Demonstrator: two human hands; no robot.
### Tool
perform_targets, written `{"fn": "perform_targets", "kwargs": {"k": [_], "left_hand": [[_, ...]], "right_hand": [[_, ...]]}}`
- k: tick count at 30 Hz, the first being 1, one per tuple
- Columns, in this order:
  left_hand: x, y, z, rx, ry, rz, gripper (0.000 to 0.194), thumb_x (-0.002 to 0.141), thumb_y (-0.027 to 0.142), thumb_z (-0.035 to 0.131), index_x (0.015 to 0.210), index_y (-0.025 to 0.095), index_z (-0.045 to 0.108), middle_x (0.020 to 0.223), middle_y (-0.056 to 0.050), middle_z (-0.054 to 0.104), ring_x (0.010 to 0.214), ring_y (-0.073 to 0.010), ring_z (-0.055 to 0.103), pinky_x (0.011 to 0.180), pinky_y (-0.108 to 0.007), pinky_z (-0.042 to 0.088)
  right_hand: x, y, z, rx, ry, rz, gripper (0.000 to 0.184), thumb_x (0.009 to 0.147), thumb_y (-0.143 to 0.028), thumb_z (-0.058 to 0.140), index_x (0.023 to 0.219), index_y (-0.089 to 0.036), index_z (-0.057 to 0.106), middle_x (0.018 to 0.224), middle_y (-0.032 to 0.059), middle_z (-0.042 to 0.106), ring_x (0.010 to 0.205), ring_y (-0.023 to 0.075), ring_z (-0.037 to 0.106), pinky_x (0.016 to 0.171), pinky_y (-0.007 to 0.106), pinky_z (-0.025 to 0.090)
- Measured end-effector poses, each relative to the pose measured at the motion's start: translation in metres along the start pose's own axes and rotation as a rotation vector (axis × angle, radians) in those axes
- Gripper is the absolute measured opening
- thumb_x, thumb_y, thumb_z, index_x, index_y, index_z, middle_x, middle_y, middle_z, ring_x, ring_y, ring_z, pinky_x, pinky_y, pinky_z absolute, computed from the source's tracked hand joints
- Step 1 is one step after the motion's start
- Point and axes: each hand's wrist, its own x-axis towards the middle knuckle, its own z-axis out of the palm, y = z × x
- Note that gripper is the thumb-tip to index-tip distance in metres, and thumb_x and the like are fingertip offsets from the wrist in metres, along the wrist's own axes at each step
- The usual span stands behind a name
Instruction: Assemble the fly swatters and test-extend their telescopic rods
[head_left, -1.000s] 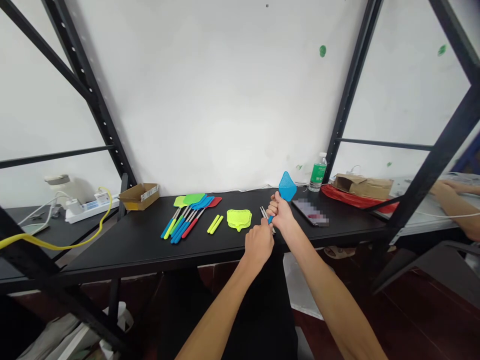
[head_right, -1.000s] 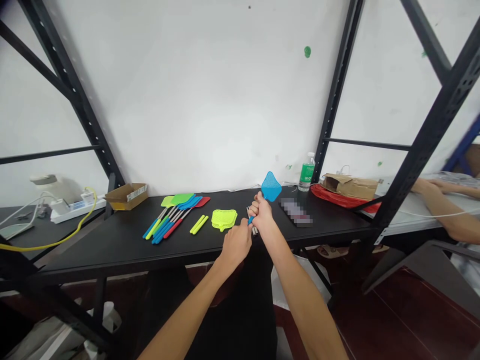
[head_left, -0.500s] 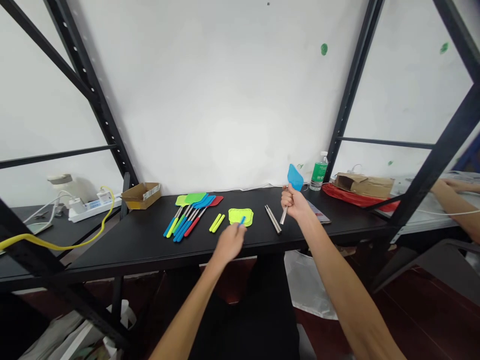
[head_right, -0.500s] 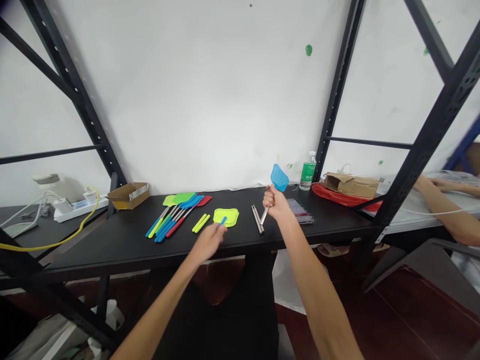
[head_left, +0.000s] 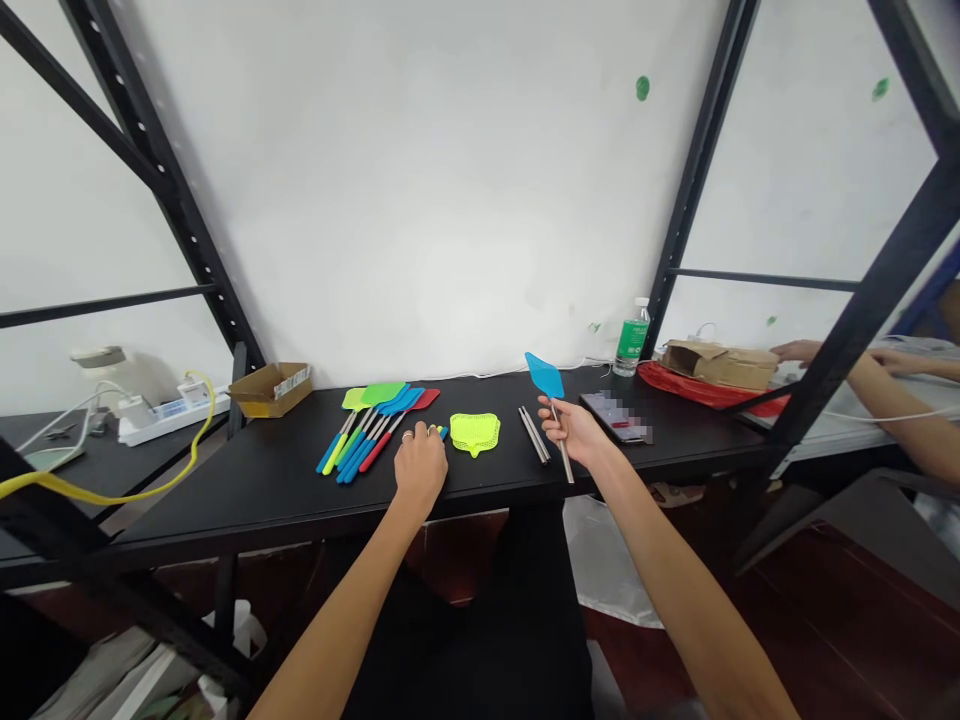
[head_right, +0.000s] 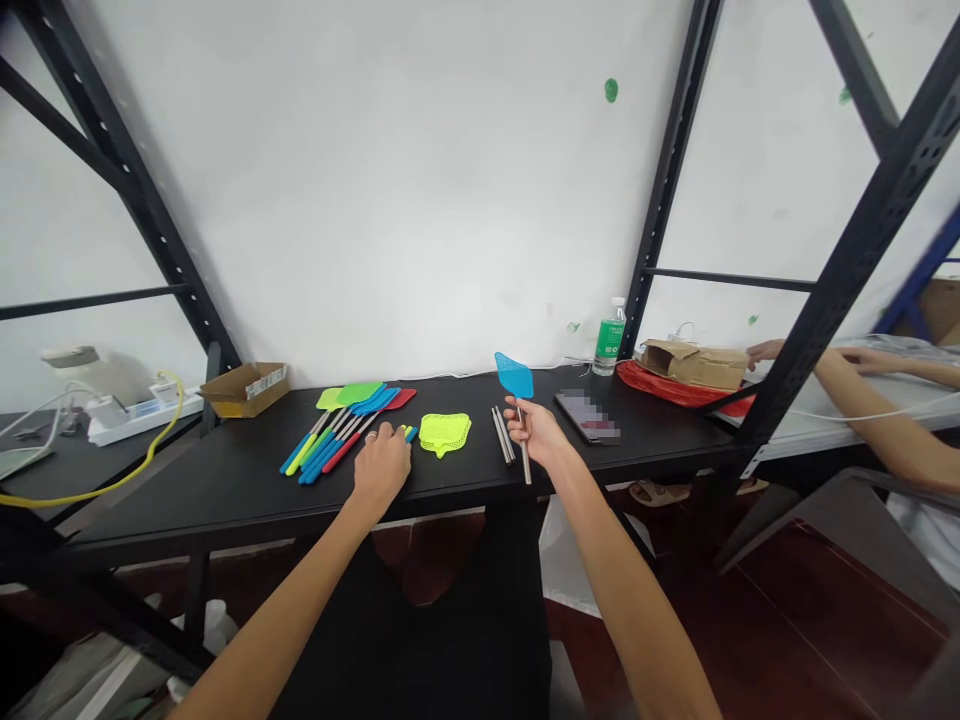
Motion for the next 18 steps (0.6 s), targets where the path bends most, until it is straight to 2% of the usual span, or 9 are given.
{"fn": "perform_targets", "kwargs": {"k": [5,7,9,11,15,18], "left_hand": [[-0.001,-0.005,0.000,-0.061,0.005,-0.020,0.029,0.094,0.026,0.049,0.115,0.016,0.066,0.106,-0.014,0.055,0.098,-0.0281,0.057,0.070,-0.033,0.047],[-0.002,-0.005,-0.005,-0.140,0.037,-0.042,0.032,0.094,0.028,0.050,0.118,0.017,0.066,0.107,-0.014,0.056,0.101,-0.0290,0.057,0.071,-0.033,0.047],[-0.003,-0.001,-0.012,-0.317,0.054,-0.057,0.036,0.093,0.033,0.050,0.121,0.017,0.066,0.107,-0.013,0.059,0.101,-0.0286,0.057,0.074,-0.033,0.046],[-0.005,0.009,-0.021,-0.645,0.003,-0.059,0.041,0.092,0.041,0.052,0.121,0.017,0.067,0.102,-0.011,0.063,0.094,-0.0254,0.059,0.075,-0.032,0.045],[-0.008,0.033,-0.036,-1.585,-0.291,-0.065,0.051,0.083,0.058,0.060,0.106,0.014,0.072,0.092,-0.009,0.069,0.081,-0.0196,0.060,0.068,-0.028,0.044],[-0.015,0.039,-0.044,-2.064,-0.473,-0.112,0.047,0.077,0.057,0.069,0.097,0.015,0.073,0.094,-0.010,0.070,0.086,-0.0200,0.062,0.072,-0.028,0.047]], "right_hand": [[-0.004,0.008,0.007,-0.054,0.049,-0.039,0.015,0.096,-0.017,0.043,0.093,-0.014,0.058,0.063,0.0002,0.048,0.042,0.0050,0.035,0.030,0.011,0.025],[-0.007,0.013,0.011,-0.070,0.023,-0.030,0.017,0.097,-0.018,0.043,0.091,-0.013,0.058,0.060,-0.0014,0.046,0.041,0.0045,0.033,0.031,0.011,0.023],[-0.012,0.018,0.017,-0.069,-0.047,0.010,0.016,0.098,-0.021,0.045,0.089,-0.013,0.056,0.058,-0.0034,0.043,0.040,0.0042,0.031,0.031,0.010,0.022],[-0.020,0.026,0.027,-0.041,-0.162,0.105,0.016,0.098,-0.023,0.046,0.087,-0.015,0.054,0.056,-0.0056,0.039,0.039,0.0041,0.028,0.030,0.010,0.020],[-0.038,0.043,0.048,0.079,-0.449,0.405,0.020,0.101,-0.028,0.043,0.084,-0.018,0.048,0.052,-0.0096,0.030,0.037,0.0041,0.018,0.030,0.010,0.014],[-0.049,0.055,0.057,0.174,-0.580,0.460,0.025,0.103,-0.030,0.037,0.081,-0.020,0.044,0.048,-0.0111,0.023,0.035,0.0054,0.010,0.029,0.012,0.010]]}}
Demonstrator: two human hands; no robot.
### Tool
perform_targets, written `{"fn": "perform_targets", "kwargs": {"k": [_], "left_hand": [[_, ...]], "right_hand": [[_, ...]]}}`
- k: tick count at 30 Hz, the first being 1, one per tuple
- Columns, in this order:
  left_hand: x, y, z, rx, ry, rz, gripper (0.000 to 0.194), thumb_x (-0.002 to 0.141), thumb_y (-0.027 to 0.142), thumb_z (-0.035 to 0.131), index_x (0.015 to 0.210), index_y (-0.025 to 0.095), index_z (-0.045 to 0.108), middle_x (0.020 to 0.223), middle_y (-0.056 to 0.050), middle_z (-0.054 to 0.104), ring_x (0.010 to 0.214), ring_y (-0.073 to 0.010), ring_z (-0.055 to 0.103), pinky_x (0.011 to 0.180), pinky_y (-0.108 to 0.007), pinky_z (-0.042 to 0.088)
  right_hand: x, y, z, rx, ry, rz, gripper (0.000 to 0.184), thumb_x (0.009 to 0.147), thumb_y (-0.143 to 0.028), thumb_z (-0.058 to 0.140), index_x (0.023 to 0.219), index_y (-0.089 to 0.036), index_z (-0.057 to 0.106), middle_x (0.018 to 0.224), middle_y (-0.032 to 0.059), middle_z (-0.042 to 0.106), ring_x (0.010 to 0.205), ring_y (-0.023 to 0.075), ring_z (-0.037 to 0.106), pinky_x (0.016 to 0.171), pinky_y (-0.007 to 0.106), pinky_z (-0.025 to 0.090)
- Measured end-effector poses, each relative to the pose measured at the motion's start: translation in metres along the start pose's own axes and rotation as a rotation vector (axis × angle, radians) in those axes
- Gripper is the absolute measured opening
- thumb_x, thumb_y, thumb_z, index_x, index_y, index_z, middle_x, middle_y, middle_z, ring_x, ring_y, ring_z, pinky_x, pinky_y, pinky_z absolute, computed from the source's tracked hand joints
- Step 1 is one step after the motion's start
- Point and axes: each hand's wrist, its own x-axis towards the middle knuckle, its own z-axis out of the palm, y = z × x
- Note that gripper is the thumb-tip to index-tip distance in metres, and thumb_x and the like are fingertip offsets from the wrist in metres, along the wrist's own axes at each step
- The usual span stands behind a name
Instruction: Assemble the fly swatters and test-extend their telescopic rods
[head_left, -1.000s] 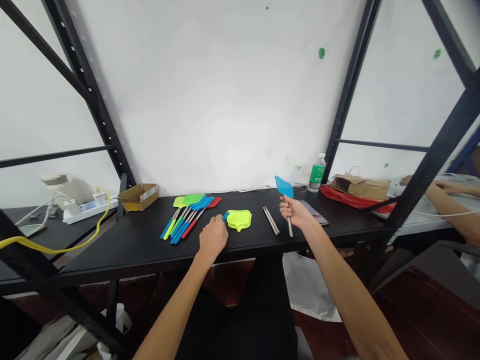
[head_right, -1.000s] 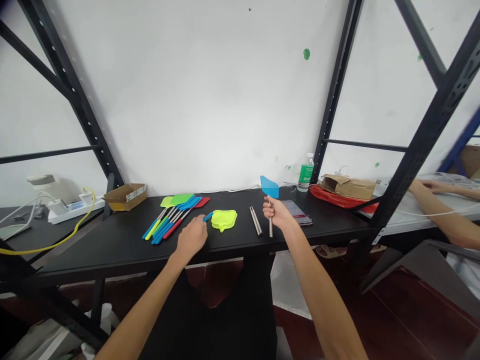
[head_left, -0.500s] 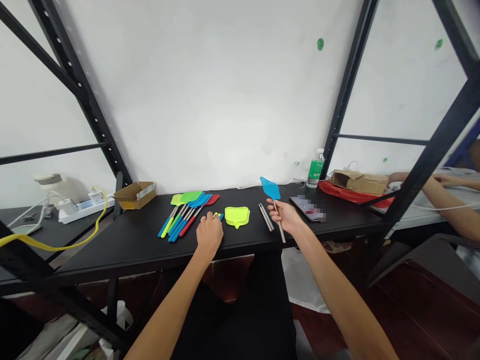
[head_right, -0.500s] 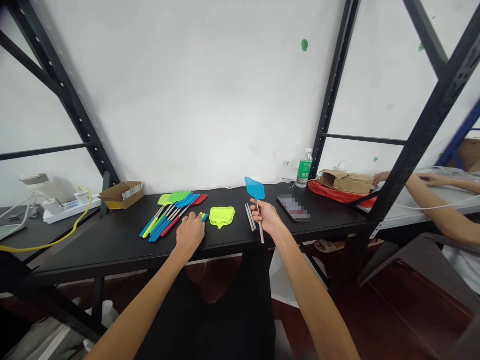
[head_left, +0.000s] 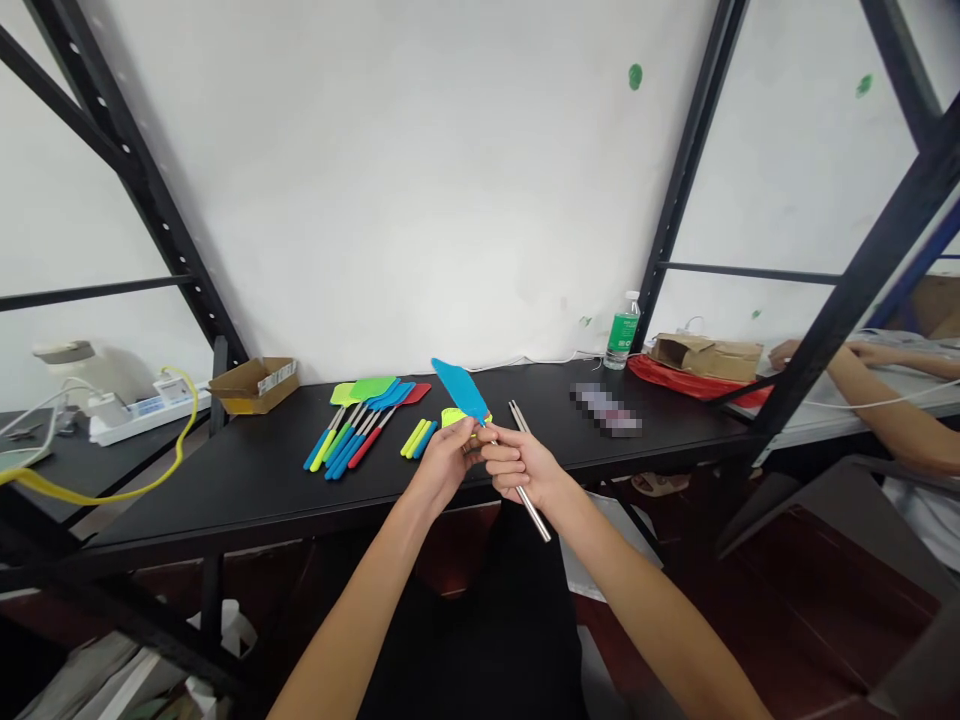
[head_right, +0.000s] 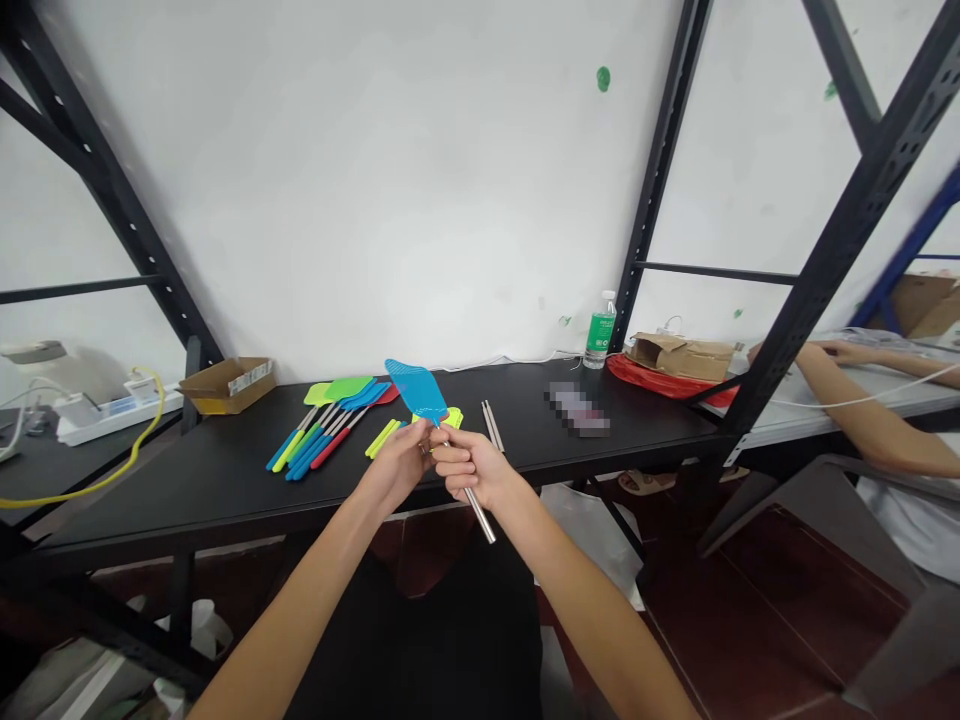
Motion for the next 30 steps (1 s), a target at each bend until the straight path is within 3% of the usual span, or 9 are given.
{"fn": "perform_targets", "kwargs": {"k": [3,6,13,18,20,24,27,30], "left_hand": [[-0.013,0.002,0.001,-0.190,-0.049,-0.090,0.047,0.077,0.056,0.071,0.099,0.015,0.073,0.098,-0.011,0.070,0.093,-0.0219,0.063,0.078,-0.030,0.049],[-0.026,0.000,0.000,-0.252,0.012,-0.105,0.041,0.074,0.052,0.076,0.086,0.014,0.073,0.093,-0.010,0.069,0.088,-0.0210,0.064,0.077,-0.030,0.050],[-0.028,-0.015,0.008,-0.341,0.426,0.052,0.037,0.061,0.039,0.088,0.067,0.014,0.061,0.068,0.001,0.059,0.061,-0.0089,0.056,0.059,-0.022,0.046],[-0.002,0.010,-0.014,-0.310,0.733,0.331,0.039,0.057,0.032,0.089,0.075,0.015,0.059,0.068,0.004,0.058,0.060,-0.0067,0.054,0.057,-0.019,0.044],[0.005,0.023,-0.030,-0.155,0.746,0.383,0.041,0.058,0.035,0.088,0.080,0.015,0.060,0.071,0.003,0.061,0.059,-0.0071,0.054,0.057,-0.020,0.044],[0.010,0.027,-0.049,0.272,0.628,0.270,0.060,0.062,0.040,0.084,0.109,0.014,0.057,0.072,0.000,0.065,0.054,-0.0097,0.052,0.052,-0.022,0.041],[0.015,0.016,-0.050,0.615,0.609,0.243,0.083,0.067,0.041,0.080,0.136,0.017,0.040,0.068,0.003,0.063,0.058,-0.0157,0.058,0.059,-0.027,0.043],[0.025,0.007,-0.043,0.952,0.546,0.240,0.083,0.073,0.042,0.075,0.143,0.022,0.035,0.069,0.002,0.063,0.069,-0.0220,0.064,0.070,-0.032,0.045]], "right_hand": [[0.001,0.013,0.005,-0.024,-0.056,0.028,0.025,0.103,-0.032,0.039,0.080,-0.021,0.041,0.046,-0.0115,0.019,0.036,0.0065,0.005,0.029,0.014,0.008],[0.003,0.024,0.011,-0.107,-0.047,0.044,0.025,0.099,-0.035,0.048,0.079,-0.021,0.041,0.047,-0.0115,0.020,0.037,0.0065,0.004,0.030,0.015,0.010],[0.017,0.051,0.020,-0.389,0.105,-0.167,0.034,0.087,-0.048,0.064,0.078,-0.020,0.046,0.049,-0.0125,0.024,0.039,0.0045,0.008,0.032,0.016,0.010],[0.015,0.049,0.010,-0.640,0.331,-0.294,0.035,0.086,-0.051,0.060,0.076,-0.021,0.047,0.049,-0.0120,0.029,0.037,0.0037,0.015,0.032,0.016,0.013],[0.010,0.033,0.000,-0.704,0.432,-0.336,0.031,0.086,-0.049,0.059,0.077,-0.020,0.049,0.049,-0.0115,0.032,0.036,0.0036,0.017,0.032,0.016,0.013],[-0.003,-0.018,-0.036,-0.713,0.722,-0.501,0.024,0.082,-0.040,0.061,0.091,-0.018,0.056,0.053,-0.0093,0.041,0.036,0.0034,0.024,0.032,0.015,0.016],[-0.008,-0.054,-0.067,-0.676,0.925,-0.620,0.022,0.077,-0.027,0.064,0.095,-0.016,0.057,0.057,-0.0053,0.051,0.037,0.0033,0.029,0.034,0.015,0.019],[-0.006,-0.077,-0.093,-0.733,1.046,-0.643,0.022,0.074,-0.016,0.062,0.096,-0.015,0.057,0.064,0.0009,0.061,0.040,0.0057,0.037,0.036,0.016,0.025]]}}
